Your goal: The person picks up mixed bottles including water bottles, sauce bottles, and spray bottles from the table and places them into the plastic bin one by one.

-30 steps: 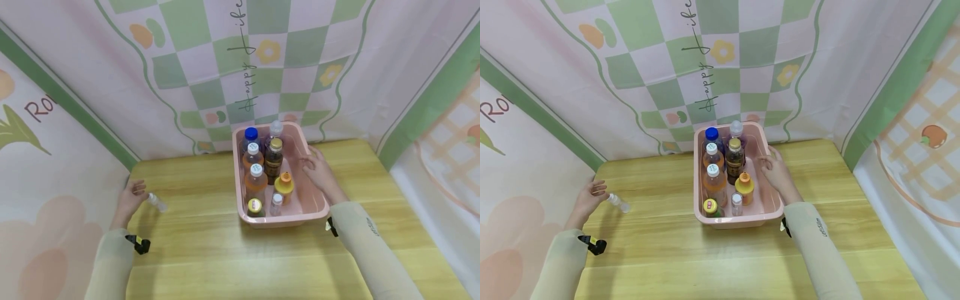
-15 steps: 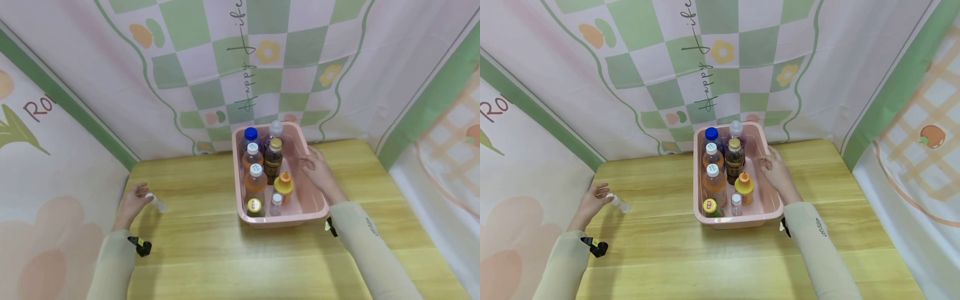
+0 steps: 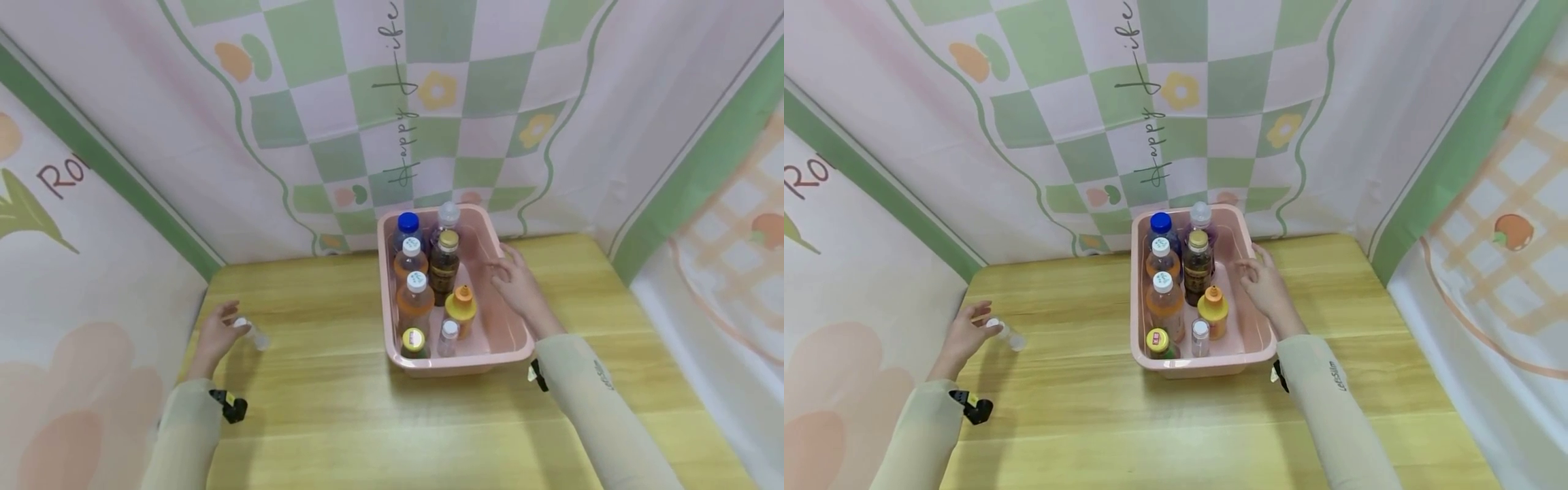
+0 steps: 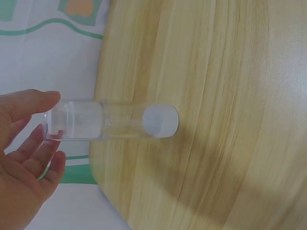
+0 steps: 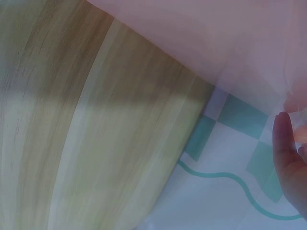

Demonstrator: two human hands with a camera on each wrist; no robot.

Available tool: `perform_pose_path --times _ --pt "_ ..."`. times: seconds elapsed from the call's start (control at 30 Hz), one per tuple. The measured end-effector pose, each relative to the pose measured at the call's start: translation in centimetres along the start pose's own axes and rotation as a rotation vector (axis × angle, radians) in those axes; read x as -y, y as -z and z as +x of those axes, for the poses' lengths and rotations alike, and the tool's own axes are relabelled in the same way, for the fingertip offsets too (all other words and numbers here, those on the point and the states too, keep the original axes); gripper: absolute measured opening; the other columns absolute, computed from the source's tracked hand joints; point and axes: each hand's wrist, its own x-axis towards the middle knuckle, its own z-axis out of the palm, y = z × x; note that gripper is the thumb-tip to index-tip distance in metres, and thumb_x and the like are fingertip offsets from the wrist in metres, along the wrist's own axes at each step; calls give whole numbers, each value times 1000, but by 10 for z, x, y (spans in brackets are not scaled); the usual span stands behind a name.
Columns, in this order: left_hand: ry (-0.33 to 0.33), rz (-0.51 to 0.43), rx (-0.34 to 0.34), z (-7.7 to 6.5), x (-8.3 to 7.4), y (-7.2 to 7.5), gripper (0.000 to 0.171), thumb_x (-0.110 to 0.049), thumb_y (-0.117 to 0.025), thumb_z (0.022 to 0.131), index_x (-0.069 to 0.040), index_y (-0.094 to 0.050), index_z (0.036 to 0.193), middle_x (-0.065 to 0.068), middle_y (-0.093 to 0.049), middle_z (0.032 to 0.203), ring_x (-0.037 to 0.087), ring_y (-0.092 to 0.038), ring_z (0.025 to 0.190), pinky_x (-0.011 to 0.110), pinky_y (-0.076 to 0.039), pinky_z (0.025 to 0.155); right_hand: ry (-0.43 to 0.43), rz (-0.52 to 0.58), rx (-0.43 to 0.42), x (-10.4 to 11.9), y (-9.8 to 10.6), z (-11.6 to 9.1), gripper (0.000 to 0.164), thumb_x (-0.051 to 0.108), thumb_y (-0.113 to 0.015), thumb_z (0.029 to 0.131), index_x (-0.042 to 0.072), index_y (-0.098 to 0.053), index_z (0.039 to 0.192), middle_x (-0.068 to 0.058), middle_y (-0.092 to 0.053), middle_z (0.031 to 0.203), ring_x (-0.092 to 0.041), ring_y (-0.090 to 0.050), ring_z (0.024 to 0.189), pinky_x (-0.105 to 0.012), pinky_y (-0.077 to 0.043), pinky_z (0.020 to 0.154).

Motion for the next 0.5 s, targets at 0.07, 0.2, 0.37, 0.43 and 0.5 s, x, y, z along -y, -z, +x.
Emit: perform_pose_path --times 0.07,0.2,0.37,0.43,0.5 --pt "1 -2 -13 0 0 0 66 -6 -59 90 2 -26 147 31 -30 149 48 -35 134 55 -42 105 0 4 0 1 0 0 39 3 -51 91 -4 -52 129 -20 -11 159 -53 -20 139 -69 -26 108" --pt "5 -14 -37 0 -1 -1 67 -5 -59 89 2 -26 147 30 -29 150 48 -37 133 54 -43 104 1 12 0 1 0 0 38 1 -50 91 -5 -52 129 -21 -10 159 -53 -20 140 -68 -26 109" --pt "1 -35 -71 0 -5 -1 67 -5 -60 88 1 -27 147 27 -30 151 45 -42 131 52 -45 104 3 7 2 2 0 0 38 2 -50 91 -5 -52 128 -21 -10 159 -53 -21 139 -67 -28 108" --pt "-10 -50 -87 0 -8 -2 68 -6 -61 88 0 -28 147 25 -30 152 43 -44 131 51 -46 103 6 8 -1 2 0 0 38 2 -50 91 -5 -53 128 -21 -10 159 -53 -22 139 -67 -28 109" --pt "-22 -68 -97 1 -13 -3 68 -8 -61 88 -2 -28 148 23 -31 153 41 -43 132 50 -46 104 7 12 -2 1 0 0 38 1 -50 91 -6 -52 128 -21 -10 159 -53 -22 139 -66 -27 109"
